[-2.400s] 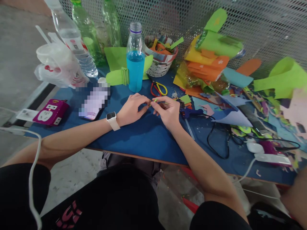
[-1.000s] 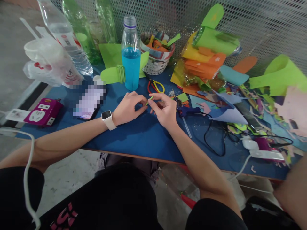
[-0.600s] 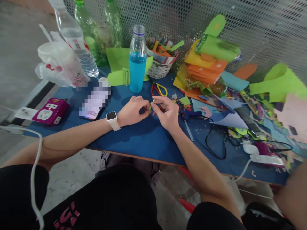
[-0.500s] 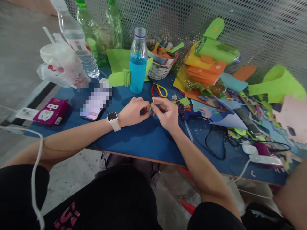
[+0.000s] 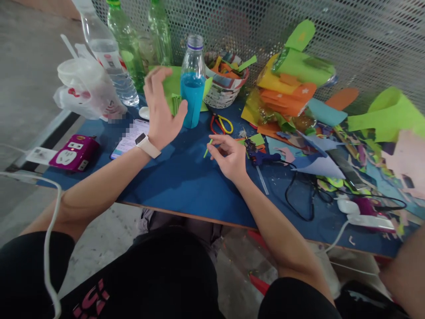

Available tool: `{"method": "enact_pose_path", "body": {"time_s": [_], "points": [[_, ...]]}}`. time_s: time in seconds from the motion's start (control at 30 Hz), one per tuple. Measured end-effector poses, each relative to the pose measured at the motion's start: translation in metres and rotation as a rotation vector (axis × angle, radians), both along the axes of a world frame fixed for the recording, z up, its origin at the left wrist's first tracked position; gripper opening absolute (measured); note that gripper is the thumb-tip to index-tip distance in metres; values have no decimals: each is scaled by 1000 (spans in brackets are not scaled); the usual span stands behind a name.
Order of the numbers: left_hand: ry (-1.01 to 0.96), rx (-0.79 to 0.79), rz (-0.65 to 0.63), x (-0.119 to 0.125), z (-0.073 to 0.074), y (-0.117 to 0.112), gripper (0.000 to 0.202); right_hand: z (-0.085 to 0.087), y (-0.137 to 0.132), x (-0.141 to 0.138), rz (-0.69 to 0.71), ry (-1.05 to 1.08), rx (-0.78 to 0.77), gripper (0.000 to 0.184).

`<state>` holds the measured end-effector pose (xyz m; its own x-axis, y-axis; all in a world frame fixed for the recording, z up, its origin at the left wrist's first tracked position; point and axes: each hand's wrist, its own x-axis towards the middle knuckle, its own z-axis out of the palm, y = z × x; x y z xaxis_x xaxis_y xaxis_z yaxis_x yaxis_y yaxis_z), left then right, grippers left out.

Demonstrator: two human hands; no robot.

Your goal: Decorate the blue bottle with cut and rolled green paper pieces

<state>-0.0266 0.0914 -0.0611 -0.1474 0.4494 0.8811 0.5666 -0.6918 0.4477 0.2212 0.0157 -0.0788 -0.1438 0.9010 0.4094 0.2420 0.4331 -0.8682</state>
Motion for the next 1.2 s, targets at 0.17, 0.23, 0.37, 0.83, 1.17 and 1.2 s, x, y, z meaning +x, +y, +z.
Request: {"method": "enact_pose_path", "body": {"time_s": [0.17, 0.23, 0.37, 0.83, 1.17, 1.2], "points": [[16, -141, -125, 0, -21, 9, 44, 1, -2, -1, 2, 28, 12, 45], [1, -162, -169, -3, -24, 10, 53, 1, -1, 0, -6, 38, 12, 47], [-33, -257, -214, -10, -28, 14, 56, 3, -2, 1, -1, 22, 17, 43], [-2, -286, -129, 11, -23, -15, 44, 4, -4, 1, -4, -42, -45, 47], [11, -270, -179, 16, -20, -22, 39, 3, -2, 1, -4, -45, -32, 47], [19, -281, -185, 17, -20, -24, 38, 3, -2, 0, -4, -42, -28, 47]]}}
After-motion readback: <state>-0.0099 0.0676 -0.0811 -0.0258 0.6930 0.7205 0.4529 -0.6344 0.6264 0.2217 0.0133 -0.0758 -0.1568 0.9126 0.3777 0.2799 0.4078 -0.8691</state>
